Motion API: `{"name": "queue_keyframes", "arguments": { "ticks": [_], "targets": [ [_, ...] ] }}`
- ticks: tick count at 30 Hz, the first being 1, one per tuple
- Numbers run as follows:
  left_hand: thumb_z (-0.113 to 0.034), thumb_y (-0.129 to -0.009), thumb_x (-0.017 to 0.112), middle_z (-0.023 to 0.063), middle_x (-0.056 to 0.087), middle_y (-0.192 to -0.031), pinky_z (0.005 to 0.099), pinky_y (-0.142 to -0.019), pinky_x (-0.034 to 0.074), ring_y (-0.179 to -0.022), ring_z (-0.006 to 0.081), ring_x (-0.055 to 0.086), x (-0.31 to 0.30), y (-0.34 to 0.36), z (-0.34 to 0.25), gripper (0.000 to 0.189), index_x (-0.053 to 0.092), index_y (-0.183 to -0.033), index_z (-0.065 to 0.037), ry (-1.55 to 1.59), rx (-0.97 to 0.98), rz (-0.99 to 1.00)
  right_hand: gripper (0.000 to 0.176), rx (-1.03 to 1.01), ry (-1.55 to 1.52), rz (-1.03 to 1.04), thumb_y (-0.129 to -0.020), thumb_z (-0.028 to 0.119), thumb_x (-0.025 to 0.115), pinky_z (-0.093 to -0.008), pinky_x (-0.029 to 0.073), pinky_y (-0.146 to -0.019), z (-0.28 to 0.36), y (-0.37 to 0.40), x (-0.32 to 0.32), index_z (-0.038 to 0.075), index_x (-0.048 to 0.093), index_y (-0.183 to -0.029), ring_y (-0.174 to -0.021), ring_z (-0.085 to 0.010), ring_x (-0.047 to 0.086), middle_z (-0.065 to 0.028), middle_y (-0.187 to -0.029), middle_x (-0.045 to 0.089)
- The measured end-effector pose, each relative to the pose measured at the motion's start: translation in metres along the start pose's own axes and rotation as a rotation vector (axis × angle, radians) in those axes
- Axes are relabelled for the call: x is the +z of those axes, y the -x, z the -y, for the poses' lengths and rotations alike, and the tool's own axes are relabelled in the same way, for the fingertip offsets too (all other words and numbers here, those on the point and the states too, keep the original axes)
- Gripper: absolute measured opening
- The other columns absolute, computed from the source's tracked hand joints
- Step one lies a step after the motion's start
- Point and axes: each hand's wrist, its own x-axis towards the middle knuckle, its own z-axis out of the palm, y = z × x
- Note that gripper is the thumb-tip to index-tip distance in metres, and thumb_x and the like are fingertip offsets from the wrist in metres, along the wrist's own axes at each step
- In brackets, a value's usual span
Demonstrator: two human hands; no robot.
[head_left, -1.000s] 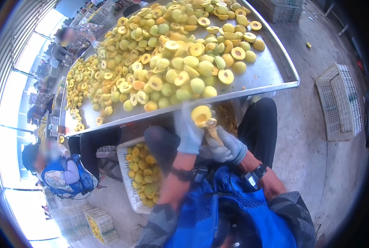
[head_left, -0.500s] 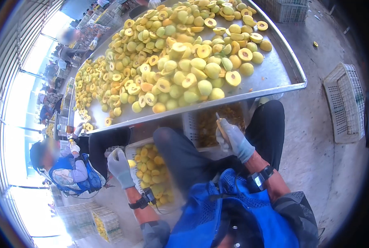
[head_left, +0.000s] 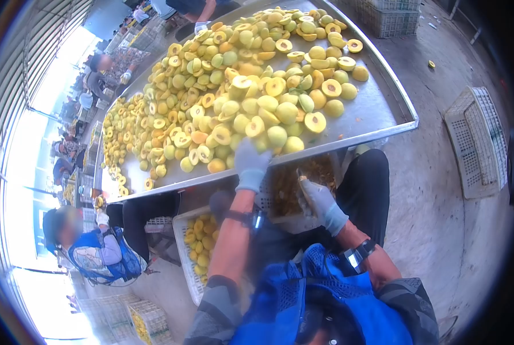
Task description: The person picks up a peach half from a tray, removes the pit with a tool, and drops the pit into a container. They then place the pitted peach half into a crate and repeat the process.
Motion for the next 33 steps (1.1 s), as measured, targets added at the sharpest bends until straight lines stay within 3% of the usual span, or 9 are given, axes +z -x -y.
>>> {"name": "queue_keyframes", "arguments": {
  "ticks": [3,6,9,13,17,19,22,27,33],
  "targets": [
    [-0.035,-0.078,0.084,0.0236,0.068,-0.115,0.0433,-0.091,0.055,-0.106,0.0369,0.068,0.002,0.006,0.017,0.069,0.058,-0.130,0.004,0.037,0.187,-0.088,0.051,0.009,-0.039,-0.013,-0.105,0.051,0.052,-0.0266,0.038,-0.037,0.001,0.003,0.003,0.004,0.066,-0.090,-0.041,-0.0121,0.049,-0.0041,-0.062,0.057],
    [-0.032,-0.092,0.075,0.0149,0.068,-0.119,0.0428,-0.092,0.056,-0.107,0.0298,0.068,-0.001,0.016,0.059,0.054,0.059,-0.132,0.001,0.641,0.077,-0.027,0.049,-0.036,0.005,0.007,-0.105,0.049,0.053,-0.0251,0.038,-0.038,0.005,0.008,0.007,0.004,0.066,-0.092,-0.042,-0.0108,0.050,-0.0035,-0.063,0.058],
    [-0.029,-0.102,0.064,0.0095,0.066,-0.124,0.0444,-0.094,0.057,-0.112,0.0249,0.066,-0.049,0.051,0.038,0.044,0.058,-0.135,-0.001,1.445,-0.131,0.135,0.047,-0.172,0.059,0.159,-0.105,0.048,0.055,-0.0234,0.038,-0.040,0.016,0.021,0.008,0.004,0.066,-0.093,-0.043,-0.0093,0.049,-0.0024,-0.066,0.058],
    [-0.031,-0.106,0.055,0.0167,0.065,-0.124,0.0419,-0.092,0.057,-0.112,0.0312,0.065,-0.061,0.083,0.025,0.047,0.051,-0.139,0.001,1.939,-0.203,0.255,0.041,-0.114,0.101,0.235,-0.105,0.044,0.055,-0.0208,0.037,-0.045,0.044,0.044,0.025,0.005,0.067,-0.099,-0.051,-0.0047,0.049,-0.0001,-0.071,0.058],
    [-0.033,-0.106,0.054,0.0170,0.065,-0.125,0.0419,-0.091,0.056,-0.110,0.0316,0.065,-0.056,0.095,0.015,0.047,0.050,-0.139,0.000,2.096,-0.192,0.358,0.033,-0.193,0.224,0.271,-0.106,0.035,0.055,-0.0196,0.040,-0.053,0.054,0.056,0.034,0.004,0.066,-0.108,-0.061,-0.0021,0.050,0.0015,-0.075,0.058],
    [-0.031,-0.106,0.054,0.0165,0.065,-0.122,0.0397,-0.092,0.056,-0.108,0.0295,0.066,-0.049,0.106,0.009,0.045,0.050,-0.138,0.001,1.380,-0.018,0.103,0.033,-0.240,0.294,0.266,-0.106,0.034,0.056,-0.0231,0.044,-0.060,0.058,0.060,0.039,0.002,0.067,-0.109,-0.067,-0.0056,0.054,-0.0005,-0.078,0.062],
    [-0.028,-0.107,0.055,0.0155,0.066,-0.118,0.0376,-0.093,0.055,-0.105,0.0265,0.066,-0.033,0.112,0.011,0.042,0.051,-0.136,0.002,0.869,0.092,-0.070,0.039,-0.324,0.427,0.230,-0.105,0.036,0.057,-0.0318,0.053,-0.072,0.061,0.054,0.042,-0.001,0.069,-0.108,-0.076,-0.0148,0.065,-0.0072,-0.084,0.072],
    [-0.042,-0.108,0.048,0.0150,0.066,-0.116,0.0384,-0.094,0.053,-0.104,0.0252,0.064,-0.039,0.111,-0.006,0.050,0.052,-0.133,0.001,1.752,-0.446,0.161,0.036,-0.435,0.557,0.136,-0.102,0.035,0.059,-0.0392,0.053,-0.071,0.053,0.041,0.052,0.000,0.069,-0.105,-0.077,-0.0285,0.071,-0.0186,-0.083,0.072],
    [-0.063,-0.107,0.028,0.0148,0.064,-0.116,0.0370,-0.098,0.051,-0.109,0.0236,0.061,-0.043,0.113,-0.022,0.070,0.050,-0.137,-0.004,1.693,-0.364,0.141,0.038,-0.448,0.614,0.057,-0.102,0.036,0.059,-0.0448,0.051,-0.067,0.043,0.034,0.058,-0.001,0.065,-0.095,-0.078,-0.0407,0.070,-0.0251,-0.083,0.069]
  ]
}}
